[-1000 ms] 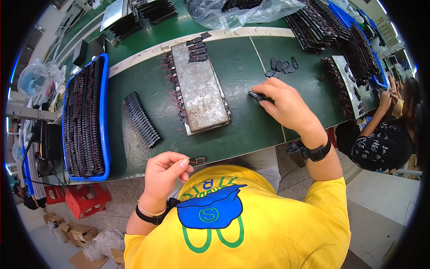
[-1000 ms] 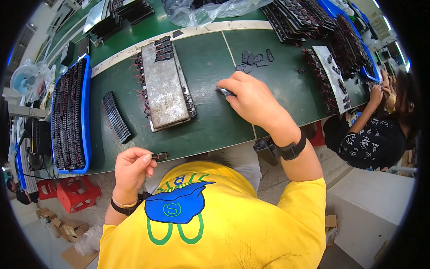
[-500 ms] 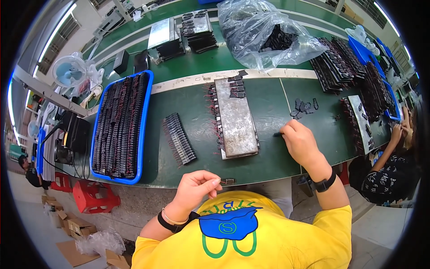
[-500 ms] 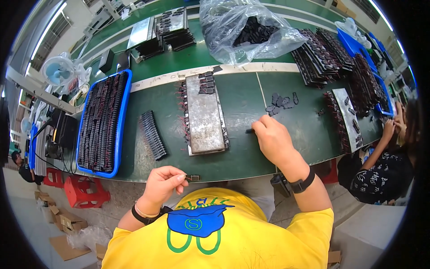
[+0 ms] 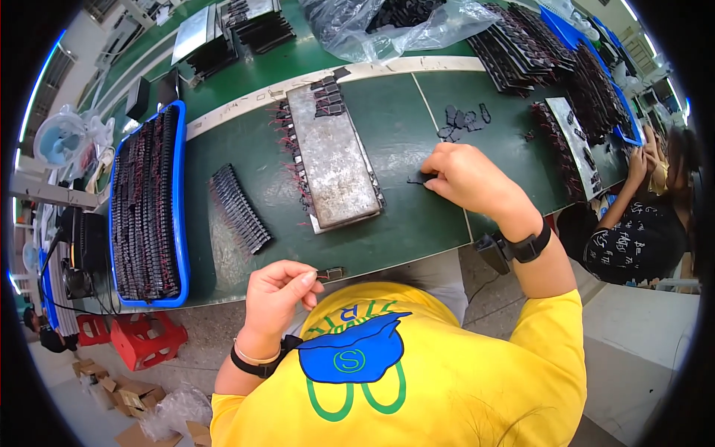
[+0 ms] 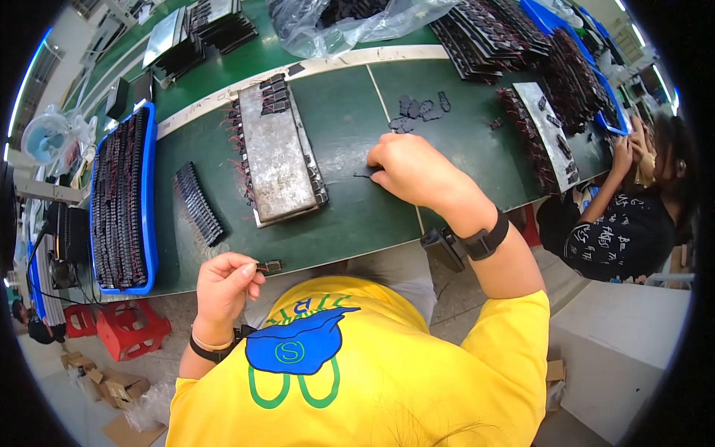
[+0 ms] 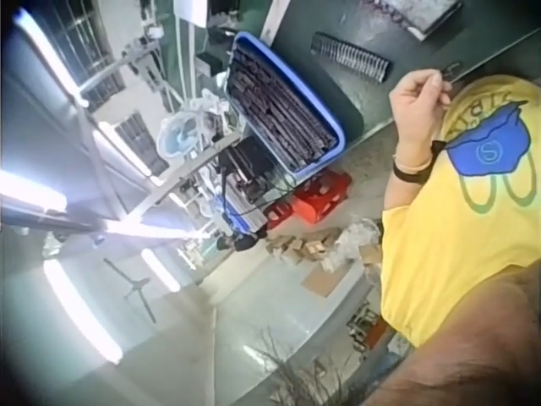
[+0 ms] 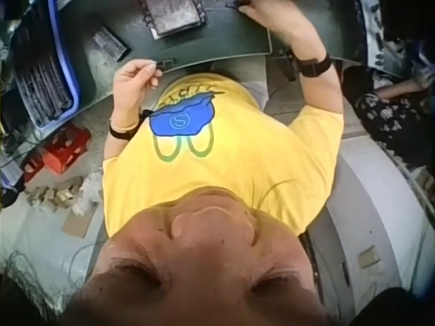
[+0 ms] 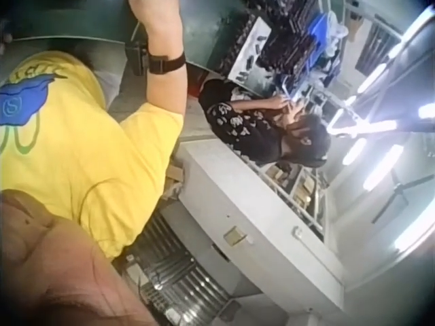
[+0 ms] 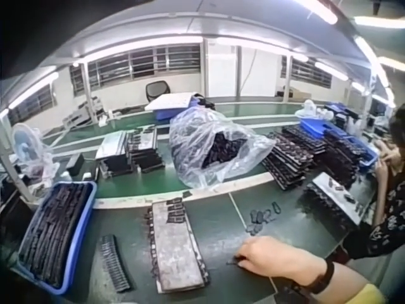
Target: The person picks up a speaker and a plastic cover by hand, fits the cover onto the speaker, and presses them together. After repeating this process for several speakers, the person places the assembled components onto a metal block.
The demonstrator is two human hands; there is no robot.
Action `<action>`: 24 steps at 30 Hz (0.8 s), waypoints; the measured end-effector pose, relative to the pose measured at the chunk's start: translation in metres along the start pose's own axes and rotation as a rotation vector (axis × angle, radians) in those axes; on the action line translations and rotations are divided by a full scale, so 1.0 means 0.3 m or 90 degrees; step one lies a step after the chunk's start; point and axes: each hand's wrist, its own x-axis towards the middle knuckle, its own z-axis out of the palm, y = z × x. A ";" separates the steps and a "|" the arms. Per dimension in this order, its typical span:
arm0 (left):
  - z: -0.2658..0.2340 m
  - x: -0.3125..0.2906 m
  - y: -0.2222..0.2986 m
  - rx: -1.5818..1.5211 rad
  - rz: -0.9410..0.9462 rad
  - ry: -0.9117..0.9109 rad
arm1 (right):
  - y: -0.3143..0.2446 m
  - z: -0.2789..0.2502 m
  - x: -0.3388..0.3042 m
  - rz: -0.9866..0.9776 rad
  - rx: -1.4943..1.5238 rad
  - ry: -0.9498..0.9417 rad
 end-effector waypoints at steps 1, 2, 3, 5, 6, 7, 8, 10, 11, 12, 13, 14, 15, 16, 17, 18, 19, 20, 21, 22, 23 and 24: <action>0.000 -0.001 -0.001 -0.003 0.004 0.000 | -0.004 -0.001 0.001 0.000 -0.013 -0.007; 0.001 -0.001 -0.002 -0.004 0.001 0.002 | -0.007 -0.003 0.000 -0.001 -0.026 -0.014; 0.002 -0.002 -0.003 -0.002 0.001 0.000 | -0.011 -0.002 0.002 -0.003 -0.023 -0.018; 0.004 -0.003 -0.003 0.004 0.002 -0.002 | -0.021 -0.002 0.005 0.007 -0.037 -0.023; 0.004 -0.004 -0.001 0.003 -0.001 0.003 | -0.025 -0.002 0.007 0.012 -0.044 -0.026; 0.005 -0.005 0.000 0.007 -0.003 0.001 | -0.027 -0.002 0.010 0.009 -0.039 -0.030; 0.009 -0.009 0.002 0.011 -0.005 0.003 | -0.028 -0.004 0.013 0.003 -0.050 -0.031; 0.015 -0.014 0.008 0.018 -0.008 0.023 | -0.036 0.005 0.023 -0.017 -0.064 -0.034; 0.024 -0.011 0.011 0.019 -0.009 0.023 | -0.041 0.011 0.022 -0.029 -0.051 -0.039; 0.031 -0.010 0.012 0.021 -0.009 0.025 | -0.041 0.012 0.013 -0.010 -0.059 -0.027; 0.031 -0.006 0.016 0.023 -0.007 0.043 | -0.040 0.013 0.010 0.009 -0.069 -0.013; 0.029 -0.003 0.016 -0.009 -0.019 0.017 | -0.047 0.022 0.011 0.028 -0.079 0.000; 0.028 0.006 0.013 -0.045 -0.027 -0.013 | -0.052 0.037 0.007 0.013 -0.074 -0.005; 0.021 0.007 0.013 -0.048 -0.022 0.001 | -0.063 0.057 -0.010 0.036 -0.013 0.061; 0.013 0.007 0.015 -0.049 -0.020 -0.001 | -0.078 0.079 -0.029 0.060 0.049 0.125; 0.012 0.001 0.007 -0.052 -0.020 -0.003 | -0.092 0.097 -0.053 0.088 0.111 0.184; 0.010 -0.004 -0.001 -0.056 -0.020 -0.007 | -0.108 0.111 -0.070 0.079 0.114 0.175; 0.008 -0.006 -0.002 -0.060 -0.021 -0.002 | -0.128 0.123 -0.090 0.051 0.168 0.204; 0.008 -0.007 -0.001 -0.062 -0.021 -0.004 | -0.148 0.133 -0.108 0.023 0.222 0.234; 0.009 -0.011 0.000 -0.064 -0.022 -0.006 | -0.166 0.142 -0.120 -0.003 0.276 0.264; 0.009 -0.012 0.001 -0.063 -0.024 -0.013 | -0.194 0.143 -0.124 -0.002 0.277 0.263; 0.008 -0.015 0.001 -0.063 -0.026 -0.012 | -0.235 0.137 -0.120 -0.073 0.310 0.243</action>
